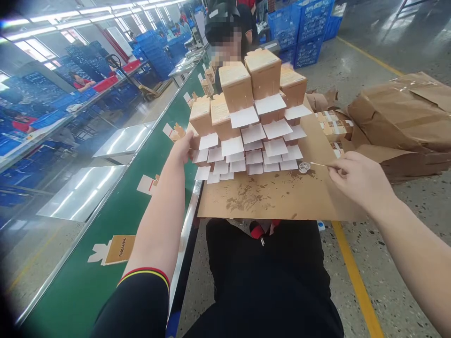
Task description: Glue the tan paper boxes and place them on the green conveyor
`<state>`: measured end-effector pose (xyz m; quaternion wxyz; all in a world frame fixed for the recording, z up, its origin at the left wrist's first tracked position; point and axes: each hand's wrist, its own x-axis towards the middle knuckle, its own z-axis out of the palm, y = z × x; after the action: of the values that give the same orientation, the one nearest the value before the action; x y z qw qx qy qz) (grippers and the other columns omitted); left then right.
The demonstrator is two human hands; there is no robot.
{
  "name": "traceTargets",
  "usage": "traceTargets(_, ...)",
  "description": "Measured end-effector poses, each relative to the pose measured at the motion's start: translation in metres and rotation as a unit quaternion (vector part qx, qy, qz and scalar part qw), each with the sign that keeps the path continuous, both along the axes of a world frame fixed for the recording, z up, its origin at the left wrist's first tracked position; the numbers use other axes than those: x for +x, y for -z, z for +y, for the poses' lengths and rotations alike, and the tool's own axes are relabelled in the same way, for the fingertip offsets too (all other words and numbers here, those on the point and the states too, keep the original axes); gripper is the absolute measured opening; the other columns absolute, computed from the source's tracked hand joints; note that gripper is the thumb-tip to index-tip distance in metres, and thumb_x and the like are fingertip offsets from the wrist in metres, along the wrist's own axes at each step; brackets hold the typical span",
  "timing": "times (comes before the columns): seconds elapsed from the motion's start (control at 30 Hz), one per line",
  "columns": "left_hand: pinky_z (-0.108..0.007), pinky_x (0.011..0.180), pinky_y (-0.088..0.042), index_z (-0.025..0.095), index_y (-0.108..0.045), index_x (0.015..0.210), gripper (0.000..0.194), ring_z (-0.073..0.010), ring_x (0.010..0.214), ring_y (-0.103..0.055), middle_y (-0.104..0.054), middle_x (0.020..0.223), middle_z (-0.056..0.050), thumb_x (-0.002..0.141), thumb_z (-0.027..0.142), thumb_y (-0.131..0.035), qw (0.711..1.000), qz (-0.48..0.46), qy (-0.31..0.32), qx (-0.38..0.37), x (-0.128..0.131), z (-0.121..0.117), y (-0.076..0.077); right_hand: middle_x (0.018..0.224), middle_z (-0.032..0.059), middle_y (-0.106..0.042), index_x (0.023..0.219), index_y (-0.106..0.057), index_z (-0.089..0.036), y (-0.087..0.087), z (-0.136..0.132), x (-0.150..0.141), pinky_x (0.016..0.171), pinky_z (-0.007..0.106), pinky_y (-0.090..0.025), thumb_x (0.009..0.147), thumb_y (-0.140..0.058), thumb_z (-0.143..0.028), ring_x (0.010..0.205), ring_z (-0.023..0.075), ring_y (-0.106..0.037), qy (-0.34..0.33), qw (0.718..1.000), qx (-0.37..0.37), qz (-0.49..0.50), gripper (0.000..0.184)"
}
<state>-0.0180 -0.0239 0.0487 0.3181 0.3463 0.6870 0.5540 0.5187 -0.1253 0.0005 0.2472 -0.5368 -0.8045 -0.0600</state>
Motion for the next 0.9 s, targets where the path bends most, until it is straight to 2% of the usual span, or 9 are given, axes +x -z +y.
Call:
traceTargets(0.13,-0.038,0.090,-0.063,0.021,-0.076,0.103,0.040,-0.0302,0.110,-0.079,-0.083,0.110,-0.012,0.092,0.058,-0.083,0.997,-0.018,-0.047,0.049,-0.011,-0.033,0.002,0.080,0.0050,-0.074,0.086,-0.085,-0.023,-0.001,-0.028,-0.006,0.068,0.030,-0.052,0.097,-0.068,-0.028,0.069,0.0172,-0.067,0.019,0.995,0.053,0.084,0.021)
traceTargets(0.23,-0.037,0.093,-0.063,0.020,-0.077,0.108,0.045,-0.0283,0.111,-0.080,-0.082,0.113,-0.011,0.090,0.062,-0.081,0.985,-0.037,-0.078,0.147,-0.018,-0.085,0.000,0.078,0.0044,-0.075,0.086,-0.085,-0.023,-0.005,-0.050,-0.016,0.065,0.030,-0.052,0.099,-0.069,-0.026,0.066,0.0155,-0.066,0.006,0.988,0.079,0.133,0.021)
traceTargets(0.3,-0.039,0.097,-0.065,0.022,-0.078,0.114,0.047,-0.0310,0.120,-0.080,-0.082,0.124,-0.012,0.084,0.058,-0.086,0.979,-0.063,-0.055,0.184,-0.013,-0.128,0.003,0.077,0.0039,-0.075,0.088,-0.086,-0.022,-0.009,-0.066,-0.026,0.060,0.029,-0.050,0.100,-0.071,-0.024,0.063,0.0142,-0.064,-0.014,0.982,0.085,0.167,0.019)
traceTargets(0.4,-0.048,0.111,-0.065,0.025,-0.078,0.126,0.060,-0.0383,0.141,-0.073,-0.078,0.145,-0.013,0.074,0.048,-0.097,0.979,-0.099,0.008,0.177,0.016,-0.190,0.026,0.081,0.0033,-0.077,0.094,-0.088,-0.023,-0.009,-0.092,-0.053,0.054,0.027,-0.049,0.100,-0.076,-0.018,0.059,0.0119,-0.062,-0.053,0.971,0.053,0.228,0.014)
traceTargets(0.5,-0.055,0.123,-0.059,0.026,-0.076,0.133,0.074,-0.0401,0.149,-0.068,-0.075,0.151,-0.014,0.069,0.046,-0.106,0.982,-0.136,0.033,0.126,0.059,-0.226,0.065,0.084,0.0030,-0.078,0.098,-0.088,-0.023,0.004,-0.114,-0.096,0.054,0.026,-0.052,0.101,-0.075,-0.012,0.061,0.0114,-0.064,-0.100,0.953,-0.018,0.285,0.017)
traceTargets(0.6,-0.055,0.128,-0.055,0.027,-0.071,0.135,0.083,-0.0378,0.149,-0.069,-0.075,0.149,-0.015,0.066,0.050,-0.110,0.984,-0.151,0.028,0.090,0.093,-0.235,0.102,0.087,0.0037,-0.077,0.103,-0.087,-0.024,0.031,-0.124,-0.142,0.063,0.029,-0.059,0.106,-0.069,-0.013,0.069,0.0151,-0.070,-0.139,0.937,-0.061,0.315,0.021)
traceTargets(0.67,-0.053,0.129,-0.054,0.026,-0.068,0.136,0.088,-0.0361,0.149,-0.069,-0.075,0.147,-0.016,0.065,0.054,-0.111,0.985,-0.144,0.020,0.087,0.104,-0.233,0.118,0.091,0.0051,-0.076,0.107,-0.086,-0.025,0.053,-0.124,-0.167,0.072,0.033,-0.063,0.108,-0.065,-0.012,0.079,0.0185,-0.073,-0.166,0.933,-0.066,0.312,0.024)
traceTargets(0.8,-0.051,0.129,-0.054,0.026,-0.065,0.135,0.090,-0.0345,0.148,-0.070,-0.076,0.143,-0.016,0.065,0.057,-0.111,0.988,-0.127,0.004,0.087,0.110,-0.228,0.130,0.091,0.0070,-0.071,0.111,-0.085,-0.024,0.087,-0.115,-0.191,0.081,0.040,-0.064,0.110,-0.059,-0.012,0.087,0.0233,-0.070,-0.192,0.941,-0.085,0.266,0.029)
traceTargets(0.9,-0.050,0.127,-0.056,0.026,-0.064,0.133,0.088,-0.0339,0.145,-0.071,-0.077,0.142,-0.016,0.065,0.055,-0.112,0.988,-0.129,-0.001,0.081,0.110,-0.228,0.132,0.090,0.0079,-0.068,0.110,-0.084,-0.022,0.098,-0.110,-0.194,0.082,0.042,-0.062,0.111,-0.054,-0.011,0.087,0.0242,-0.065,-0.202,0.948,-0.090,0.230,0.031)
